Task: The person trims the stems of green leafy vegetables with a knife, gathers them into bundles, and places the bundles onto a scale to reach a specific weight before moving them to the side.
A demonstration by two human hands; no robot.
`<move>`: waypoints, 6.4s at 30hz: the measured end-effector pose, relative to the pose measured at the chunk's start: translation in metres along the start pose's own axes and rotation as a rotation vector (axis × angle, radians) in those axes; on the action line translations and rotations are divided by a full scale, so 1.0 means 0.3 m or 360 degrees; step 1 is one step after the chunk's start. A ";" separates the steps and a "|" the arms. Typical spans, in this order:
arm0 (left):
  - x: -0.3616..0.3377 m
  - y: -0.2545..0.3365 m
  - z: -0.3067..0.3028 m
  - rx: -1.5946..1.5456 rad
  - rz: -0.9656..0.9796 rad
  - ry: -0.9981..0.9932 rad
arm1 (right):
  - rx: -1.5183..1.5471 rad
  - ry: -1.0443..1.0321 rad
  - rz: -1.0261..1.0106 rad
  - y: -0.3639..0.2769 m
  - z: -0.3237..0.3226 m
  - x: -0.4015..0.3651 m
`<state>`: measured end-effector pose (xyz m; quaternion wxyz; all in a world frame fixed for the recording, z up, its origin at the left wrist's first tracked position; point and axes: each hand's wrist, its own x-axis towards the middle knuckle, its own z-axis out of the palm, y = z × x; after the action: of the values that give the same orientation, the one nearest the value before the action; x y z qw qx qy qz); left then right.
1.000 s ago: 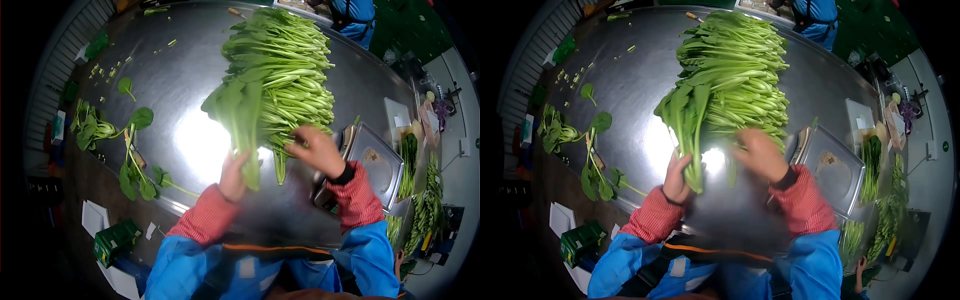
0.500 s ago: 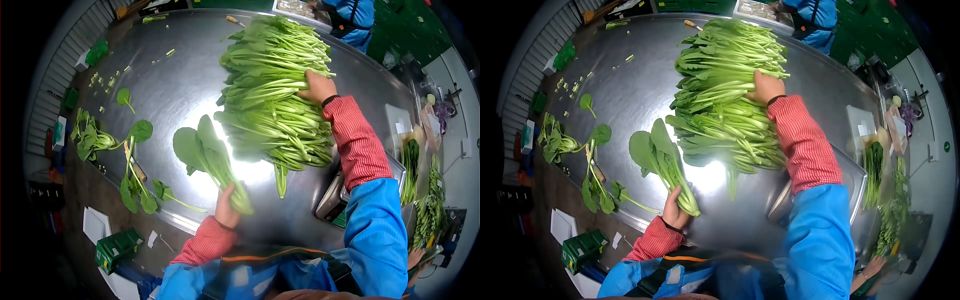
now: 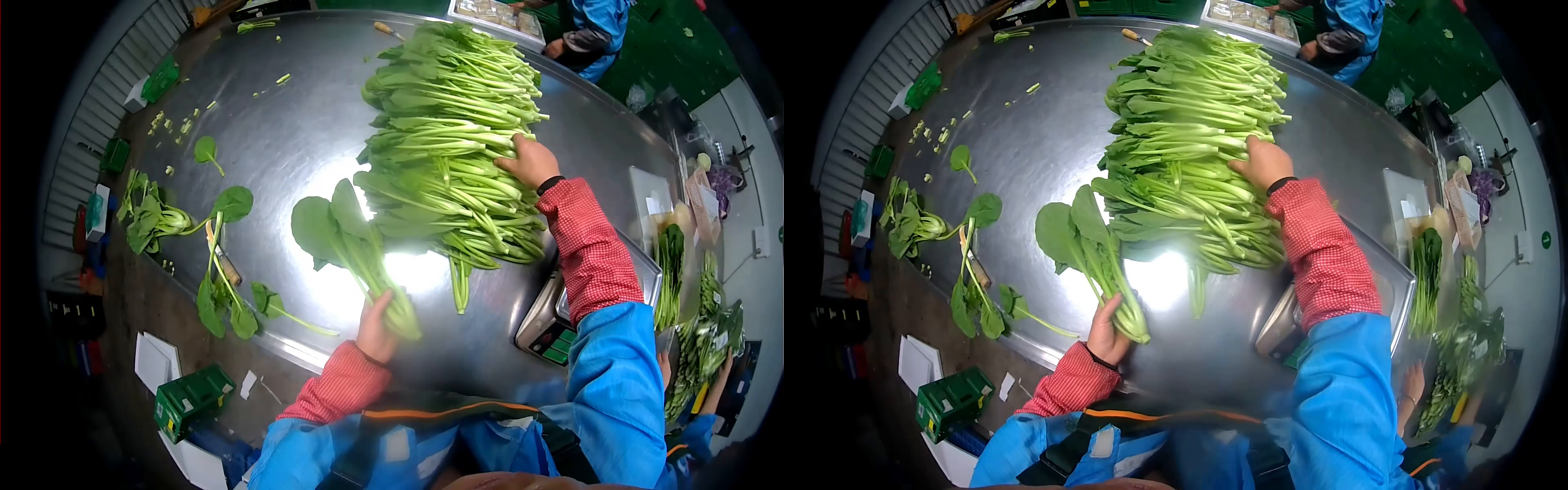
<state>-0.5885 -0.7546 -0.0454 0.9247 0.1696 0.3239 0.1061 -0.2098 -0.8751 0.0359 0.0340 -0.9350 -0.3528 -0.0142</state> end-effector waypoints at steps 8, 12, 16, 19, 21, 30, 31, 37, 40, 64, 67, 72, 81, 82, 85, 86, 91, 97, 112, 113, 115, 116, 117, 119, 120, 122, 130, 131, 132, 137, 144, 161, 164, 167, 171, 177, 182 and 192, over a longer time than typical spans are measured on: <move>-0.064 0.008 0.028 0.0097 0.0027 -0.0055 | -0.0077 0.0517 -0.0270 -0.165 -0.332 -0.191; -0.108 -0.009 0.037 0.0137 -0.0007 -0.0197 | 0.0083 0.0819 -0.0371 -0.294 -0.389 -0.497; -0.134 -0.056 0.012 0.0055 -0.0168 -0.0422 | 0.0292 0.0617 -0.0426 -0.441 -0.251 -0.791; -0.153 -0.076 0.014 0.0392 -0.0144 -0.0497 | 0.0467 0.0250 -0.0559 -0.544 -0.087 -0.917; -0.155 -0.093 -0.043 0.0034 -0.0498 -0.0409 | 0.0818 -0.0077 -0.0731 -0.548 -0.048 -0.934; -0.207 -0.060 -0.189 0.0190 -0.0413 -0.0281 | 0.0875 -0.0065 -0.0285 -0.495 0.189 -0.624; -0.223 -0.054 -0.204 0.0142 -0.0407 -0.0258 | 0.0816 -0.0050 -0.0323 -0.567 0.243 -0.594; -0.264 -0.036 -0.234 0.0106 -0.0287 -0.0194 | 0.1326 -0.0435 -0.0039 -0.659 0.421 -0.506; -0.275 -0.031 -0.262 0.0167 -0.0247 -0.0154 | 0.1293 -0.0446 0.0083 -0.604 0.434 -0.545; -0.454 0.272 -0.140 0.0393 0.0592 0.0083 | 0.0213 0.0416 0.0171 -0.252 0.177 -0.655; -0.405 0.220 -0.133 0.0399 0.0396 -0.0008 | 0.0063 0.0165 0.0626 -0.070 0.165 -0.568; -0.365 0.146 -0.139 0.0301 0.0137 -0.0055 | 0.0584 -0.0062 0.1073 -0.064 0.255 -0.578; -0.335 0.141 -0.146 0.0413 0.0147 0.0004 | 0.0647 -0.0036 0.0832 -0.255 0.242 -0.906; -0.332 0.140 -0.147 0.0421 0.0133 -0.0008 | 0.0552 0.0054 0.0673 -0.254 0.293 -0.924; -0.328 0.123 -0.143 0.0441 0.0131 -0.0013 | 0.0349 0.0140 0.0419 -0.249 0.334 -0.920; -0.331 0.124 -0.139 0.0450 0.0118 -0.0025 | 0.0338 0.0015 0.0417 -0.234 0.321 -0.907; -0.349 0.123 -0.157 0.0439 0.0145 -0.0049 | 0.0182 -0.0345 0.0129 -0.208 -0.084 -0.914; -0.363 0.142 -0.146 0.0355 0.0192 -0.0147 | 0.0831 -0.0218 0.0138 -0.201 -0.529 -0.934; -0.273 0.102 -0.300 -0.0038 -0.0091 -0.0118 | 0.0885 0.0249 -0.0420 -0.629 0.246 -0.646; -0.290 0.113 -0.316 -0.0055 -0.0100 -0.0075 | 0.0672 0.0121 -0.0327 -0.622 0.319 -0.592; -0.335 0.147 -0.300 0.0043 0.0000 -0.0066 | 0.0437 0.0167 -0.0261 -0.633 0.468 -0.541; -0.355 0.167 -0.294 0.0049 0.0027 -0.0112 | 0.0510 0.0155 -0.0283 -0.636 0.509 -0.547; -0.371 0.187 -0.299 0.0055 0.0054 -0.0158 | 0.0582 0.0141 -0.0305 -0.643 0.528 -0.553; -0.395 0.218 -0.318 0.0025 0.0073 -0.0208 | 0.0604 -0.0051 -0.0310 -0.682 0.397 -0.650; -0.396 0.229 -0.332 0.0071 0.0093 -0.0192 | 0.0668 -0.0178 -0.0293 -0.701 0.295 -0.706; -0.386 0.222 -0.361 0.0151 0.0126 -0.0129 | 0.0673 -0.0133 -0.0287 -0.728 0.352 -0.823; -0.338 0.155 -0.219 0.0484 0.0211 -0.0030 | 0.1837 -0.0742 0.0211 -0.718 0.400 -0.865; -0.337 0.150 -0.177 0.0599 0.0247 -0.0048 | 0.2425 -0.1109 0.0492 -0.680 0.355 -0.859; -0.333 0.134 -0.129 0.0686 0.0317 -0.0054 | 0.2810 -0.1066 0.0416 -0.636 0.316 -0.871; -0.317 -0.056 0.216 0.0843 0.0262 -0.0430 | 0.2405 -0.0035 0.0367 -0.553 -0.055 -1.004; -0.112 -0.534 0.629 0.1273 0.0578 -0.1211 | 0.2117 0.1168 0.0674 -0.087 -0.146 -1.153; -0.039 -0.618 0.542 0.1294 0.0253 -0.0915 | 0.0284 0.0827 0.0241 0.074 -0.180 -0.954; 0.007 -0.510 0.405 0.1497 0.0354 -0.0681 | 0.0473 0.0685 -0.0050 -0.070 -0.134 -0.689; 0.006 -0.414 0.308 0.1507 0.0400 -0.0451 | 0.0207 0.0567 -0.0057 -0.142 -0.028 -0.456; -0.051 -0.275 0.298 0.1347 0.0101 -0.0264 | -0.0364 0.0665 0.0127 -0.230 0.163 -0.340; 0.028 -0.189 0.148 0.1527 0.0165 -0.0160 | -0.0100 0.0708 0.0004 -0.352 0.130 -0.428; -0.024 -0.167 0.232 0.1311 0.0006 -0.0350 | 0.0240 0.0788 -0.0004 -0.320 -0.178 -0.647; -0.089 -0.219 0.180 0.0918 -0.0333 -0.0697 | 0.0736 0.0528 0.0377 -0.372 -0.110 -1.047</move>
<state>-0.5691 -0.8366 -0.0159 0.8921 0.4077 0.1505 -0.1234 -0.5193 -1.0009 0.0588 0.3044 -0.9220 -0.2248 -0.0820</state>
